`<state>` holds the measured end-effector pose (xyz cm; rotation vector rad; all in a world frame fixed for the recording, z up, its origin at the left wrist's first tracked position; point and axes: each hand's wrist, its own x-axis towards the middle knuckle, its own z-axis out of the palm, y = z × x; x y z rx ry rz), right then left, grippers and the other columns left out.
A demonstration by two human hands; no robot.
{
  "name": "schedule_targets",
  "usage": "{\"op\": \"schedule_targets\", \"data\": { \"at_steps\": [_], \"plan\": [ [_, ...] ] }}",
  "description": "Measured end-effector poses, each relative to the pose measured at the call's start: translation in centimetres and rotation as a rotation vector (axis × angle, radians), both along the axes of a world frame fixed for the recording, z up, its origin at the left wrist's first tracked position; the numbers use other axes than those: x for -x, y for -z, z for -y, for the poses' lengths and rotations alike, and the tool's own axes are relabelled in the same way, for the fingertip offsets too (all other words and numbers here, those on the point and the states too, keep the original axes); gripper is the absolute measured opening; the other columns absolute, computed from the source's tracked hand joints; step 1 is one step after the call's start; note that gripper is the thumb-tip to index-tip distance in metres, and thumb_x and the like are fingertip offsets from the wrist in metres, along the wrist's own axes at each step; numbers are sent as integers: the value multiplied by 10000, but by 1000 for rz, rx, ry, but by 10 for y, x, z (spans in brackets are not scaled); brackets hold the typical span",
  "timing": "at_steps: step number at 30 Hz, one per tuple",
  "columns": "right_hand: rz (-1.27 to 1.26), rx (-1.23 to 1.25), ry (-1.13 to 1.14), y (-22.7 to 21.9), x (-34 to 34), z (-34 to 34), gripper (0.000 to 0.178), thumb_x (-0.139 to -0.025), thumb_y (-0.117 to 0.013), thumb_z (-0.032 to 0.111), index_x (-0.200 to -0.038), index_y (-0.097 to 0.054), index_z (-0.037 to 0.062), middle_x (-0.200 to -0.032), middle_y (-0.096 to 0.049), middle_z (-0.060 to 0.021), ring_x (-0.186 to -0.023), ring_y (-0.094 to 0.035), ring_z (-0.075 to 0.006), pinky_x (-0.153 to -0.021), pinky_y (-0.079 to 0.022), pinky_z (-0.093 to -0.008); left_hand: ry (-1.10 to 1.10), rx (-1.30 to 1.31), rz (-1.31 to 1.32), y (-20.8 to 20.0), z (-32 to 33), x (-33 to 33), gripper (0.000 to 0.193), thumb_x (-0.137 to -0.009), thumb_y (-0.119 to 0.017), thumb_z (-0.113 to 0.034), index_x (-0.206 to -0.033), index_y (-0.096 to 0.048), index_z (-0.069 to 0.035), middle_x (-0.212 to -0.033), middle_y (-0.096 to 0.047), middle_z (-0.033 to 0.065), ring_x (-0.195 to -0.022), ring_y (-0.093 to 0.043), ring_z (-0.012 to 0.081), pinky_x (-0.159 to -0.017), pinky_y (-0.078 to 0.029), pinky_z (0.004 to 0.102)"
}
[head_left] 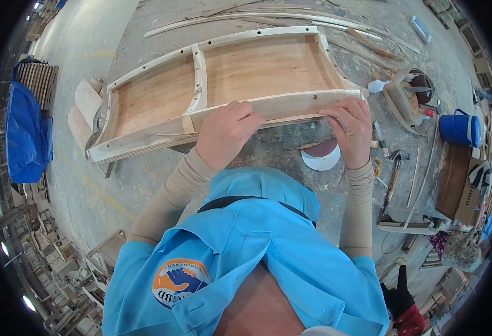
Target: The person assembles a wooden chair frame by hand. They apply glue to a curved wooden piece and fit it into a larger frame, then use a hammer to secure the joint. The person also fits a thin wooden strip into a groove on the frame.
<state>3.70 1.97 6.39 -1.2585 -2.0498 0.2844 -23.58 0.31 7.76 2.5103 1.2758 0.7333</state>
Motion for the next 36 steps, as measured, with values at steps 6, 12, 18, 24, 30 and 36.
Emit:
{"op": "schedule_targets", "data": {
  "at_steps": [6, 12, 18, 24, 30, 36],
  "plan": [
    [2, 10, -2, -1, 2, -1, 167, -686, -716, 38, -846, -712, 86, -819, -598, -36, -850, -557, -253, -765, -453, -372, 0, -57, -9, 5, -3, 0, 145, -729, -701, -54, -867, -660, -72, -755, -508, 60, -720, -563, 235, -604, -462, 351],
    [31, 46, -32, 2, 1, 2, 172, -679, -718, 29, -841, -711, 85, -810, -587, -35, -848, -550, -253, -759, -450, -370, 25, -9, -59, 10, 4, 4, 136, -749, -637, -78, -884, -644, -83, -793, -508, 57, -775, -567, 236, -663, -473, 349],
    [20, 49, -32, 3, 5, 1, 190, -673, -716, 16, -848, -714, 89, -810, -586, -40, -846, -549, -253, -756, -451, -369, -17, 29, 30, 15, 7, 9, 233, -724, -720, -100, -954, -676, -87, -836, -562, 53, -793, -568, 244, -682, -471, 353],
    [16, 67, -18, 1, 7, 4, 197, -666, -714, 7, -848, -711, 82, -813, -591, -47, -859, -558, -255, -765, -453, -374, -62, 36, 103, 4, 8, 11, 285, -706, -748, -111, -981, -681, -86, -875, -587, 56, -811, -553, 244, -704, -459, 359],
    [39, 79, -22, -1, 7, 3, 211, -659, -723, 16, -858, -709, 83, -829, -597, -45, -878, -558, -259, -785, -448, -381, -6, -9, 71, 19, 6, 12, 222, -715, -721, -88, -931, -668, -85, -849, -572, 39, -777, -557, 237, -674, -451, 356],
    [100, 57, -89, -3, 35, 7, 249, -677, -730, 55, -919, -711, 109, -893, -604, -34, -912, -554, -257, -906, -434, -420, -1, -98, 41, 24, 11, 10, 183, -723, -665, -98, -906, -659, -90, -829, -556, 33, -789, -567, 217, -671, -445, 342]
  ]
}}
